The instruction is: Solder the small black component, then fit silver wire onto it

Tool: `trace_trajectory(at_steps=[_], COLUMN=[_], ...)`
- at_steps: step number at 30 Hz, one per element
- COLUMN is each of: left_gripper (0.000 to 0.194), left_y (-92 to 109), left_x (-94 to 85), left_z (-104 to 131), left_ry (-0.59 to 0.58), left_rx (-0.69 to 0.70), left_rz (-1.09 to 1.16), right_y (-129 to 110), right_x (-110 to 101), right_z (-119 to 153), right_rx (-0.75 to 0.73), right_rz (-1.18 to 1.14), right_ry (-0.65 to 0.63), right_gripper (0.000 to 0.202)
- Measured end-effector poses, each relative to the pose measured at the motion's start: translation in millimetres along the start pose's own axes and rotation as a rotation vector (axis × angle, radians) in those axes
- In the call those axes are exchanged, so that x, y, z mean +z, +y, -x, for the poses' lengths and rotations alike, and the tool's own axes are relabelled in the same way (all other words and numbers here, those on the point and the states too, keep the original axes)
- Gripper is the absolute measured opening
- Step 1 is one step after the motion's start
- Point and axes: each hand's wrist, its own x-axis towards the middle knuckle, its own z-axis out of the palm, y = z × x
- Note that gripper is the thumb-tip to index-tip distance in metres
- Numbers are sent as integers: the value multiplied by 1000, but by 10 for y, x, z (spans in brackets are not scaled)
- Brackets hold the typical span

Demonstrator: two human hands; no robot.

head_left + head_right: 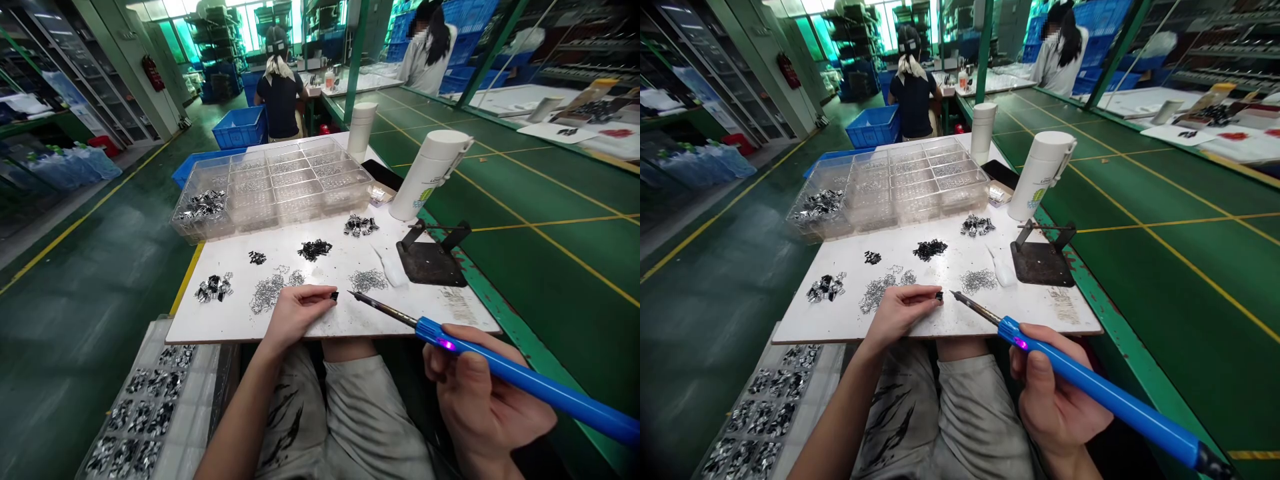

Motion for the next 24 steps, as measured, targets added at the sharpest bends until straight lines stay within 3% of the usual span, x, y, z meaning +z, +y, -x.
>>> trace_trajectory(at_steps=[11, 24], left_gripper=[31, 31], left_y=[-18, -2], left_x=[-16, -10], left_z=[2, 13], left_ry=[-12, -41], left_rx=[33, 27], left_rz=[-17, -22], right_y=[120, 125], right_x=[-40, 18], right_z=[86, 77], right_rx=[28, 46], right_rz=[48, 85], right_ry=[-114, -122], right_gripper=[16, 19])
